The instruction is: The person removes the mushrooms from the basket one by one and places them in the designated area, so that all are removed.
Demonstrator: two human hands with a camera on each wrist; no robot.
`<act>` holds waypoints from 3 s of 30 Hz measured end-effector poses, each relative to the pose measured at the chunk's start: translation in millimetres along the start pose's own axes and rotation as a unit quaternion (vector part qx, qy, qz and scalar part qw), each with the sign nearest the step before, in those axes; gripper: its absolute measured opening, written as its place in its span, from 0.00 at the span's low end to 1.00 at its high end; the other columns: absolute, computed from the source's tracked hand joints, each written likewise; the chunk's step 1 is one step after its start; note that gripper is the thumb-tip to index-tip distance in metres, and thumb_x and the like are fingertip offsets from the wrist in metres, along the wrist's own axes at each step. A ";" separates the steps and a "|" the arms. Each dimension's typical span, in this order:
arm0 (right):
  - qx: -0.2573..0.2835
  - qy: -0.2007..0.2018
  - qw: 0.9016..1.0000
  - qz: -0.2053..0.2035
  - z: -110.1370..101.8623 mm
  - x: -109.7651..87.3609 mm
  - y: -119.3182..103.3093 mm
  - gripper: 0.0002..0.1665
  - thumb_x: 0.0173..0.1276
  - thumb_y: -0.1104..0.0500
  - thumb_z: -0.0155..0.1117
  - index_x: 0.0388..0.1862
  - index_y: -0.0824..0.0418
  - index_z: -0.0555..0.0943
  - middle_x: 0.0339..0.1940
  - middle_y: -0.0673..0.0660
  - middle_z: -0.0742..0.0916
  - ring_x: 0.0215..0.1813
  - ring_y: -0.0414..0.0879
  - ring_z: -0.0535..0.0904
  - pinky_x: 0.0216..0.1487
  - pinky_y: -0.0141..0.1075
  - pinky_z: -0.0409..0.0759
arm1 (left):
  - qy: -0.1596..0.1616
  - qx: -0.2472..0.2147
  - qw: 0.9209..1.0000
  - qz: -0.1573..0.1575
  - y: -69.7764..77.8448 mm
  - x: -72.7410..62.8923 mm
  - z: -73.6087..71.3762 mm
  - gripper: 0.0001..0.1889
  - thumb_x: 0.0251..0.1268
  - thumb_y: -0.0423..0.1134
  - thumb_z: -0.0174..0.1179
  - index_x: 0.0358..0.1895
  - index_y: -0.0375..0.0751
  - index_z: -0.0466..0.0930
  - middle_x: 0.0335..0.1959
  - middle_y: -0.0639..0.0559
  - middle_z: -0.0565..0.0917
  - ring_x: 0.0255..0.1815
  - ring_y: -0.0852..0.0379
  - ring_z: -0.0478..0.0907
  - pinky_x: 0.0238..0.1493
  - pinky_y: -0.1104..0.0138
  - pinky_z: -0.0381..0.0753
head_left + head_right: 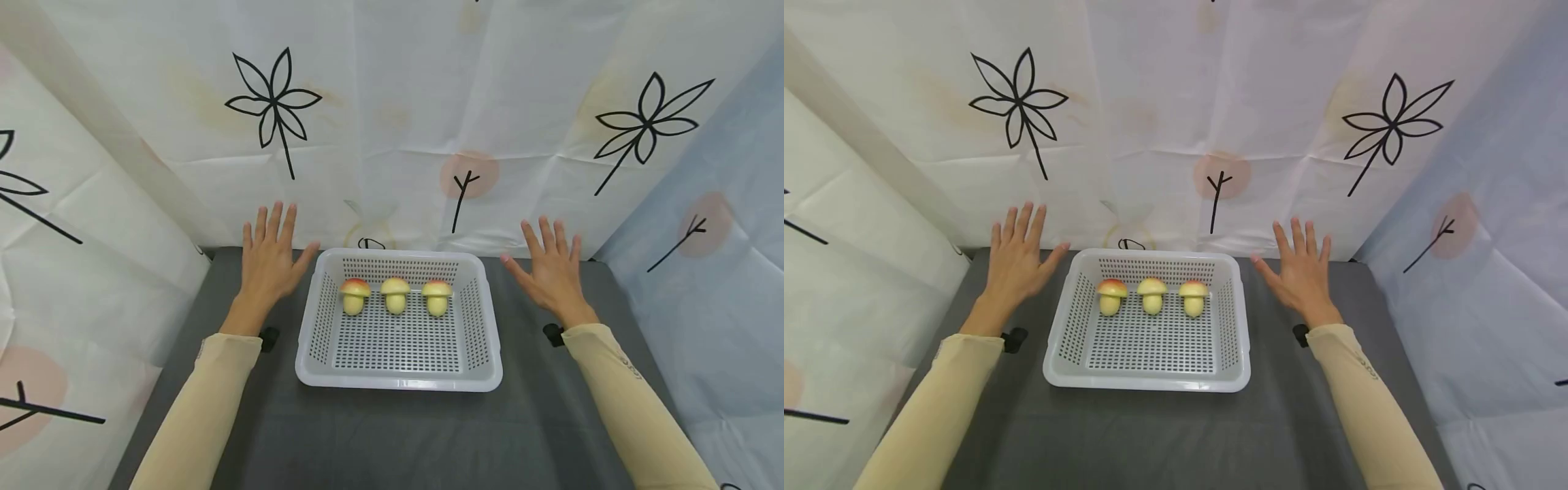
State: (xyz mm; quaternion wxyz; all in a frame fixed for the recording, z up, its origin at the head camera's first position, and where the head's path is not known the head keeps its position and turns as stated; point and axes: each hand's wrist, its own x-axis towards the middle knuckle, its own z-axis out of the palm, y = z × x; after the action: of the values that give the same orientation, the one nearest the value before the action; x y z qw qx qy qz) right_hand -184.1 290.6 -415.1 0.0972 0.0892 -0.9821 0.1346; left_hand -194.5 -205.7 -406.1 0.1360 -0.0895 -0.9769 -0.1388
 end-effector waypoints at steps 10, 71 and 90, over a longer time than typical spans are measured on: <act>0.058 0.000 0.998 -0.007 1.9 -16.8 -20.6 0.44 0.78 0.36 0.52 0.79 0.64 0.62 0.76 0.72 0.65 0.76 0.71 0.55 0.72 0.67 0.46 | -0.019 -0.131 0.991 -0.006 5.6 -44.8 12.8 0.47 0.74 0.60 0.55 0.83 0.40 0.43 0.78 0.31 0.55 0.78 0.30 0.51 0.71 0.35 0.49; 0.214 -0.169 0.958 -0.088 71.3 5.5 -173.2 0.45 0.66 0.46 0.73 0.76 0.61 0.68 0.66 0.62 0.79 0.69 0.57 0.71 0.68 0.54 0.68 | -0.128 -0.244 0.961 -0.032 17.9 -145.3 65.8 0.75 0.39 0.68 0.78 0.84 0.51 0.31 0.83 0.44 0.48 0.78 0.34 0.53 0.61 0.29 0.62; 0.061 -0.163 0.976 -0.132 124.7 29.1 -220.5 0.55 0.58 0.34 0.75 0.79 0.53 0.65 0.72 0.57 0.74 0.74 0.56 0.63 0.71 0.57 0.57 | -0.129 -0.240 0.961 -0.039 17.0 -146.7 66.3 0.74 0.41 0.67 0.77 0.84 0.50 0.31 0.82 0.40 0.49 0.76 0.31 0.55 0.59 0.28 0.63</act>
State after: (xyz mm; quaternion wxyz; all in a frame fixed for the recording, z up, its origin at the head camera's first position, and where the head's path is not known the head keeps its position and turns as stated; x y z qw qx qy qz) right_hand -188.6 42.2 -472.2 -0.0527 0.2443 -0.9543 0.1639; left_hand -67.9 -190.2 -505.8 -0.0225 -0.0987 -0.9268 -0.3616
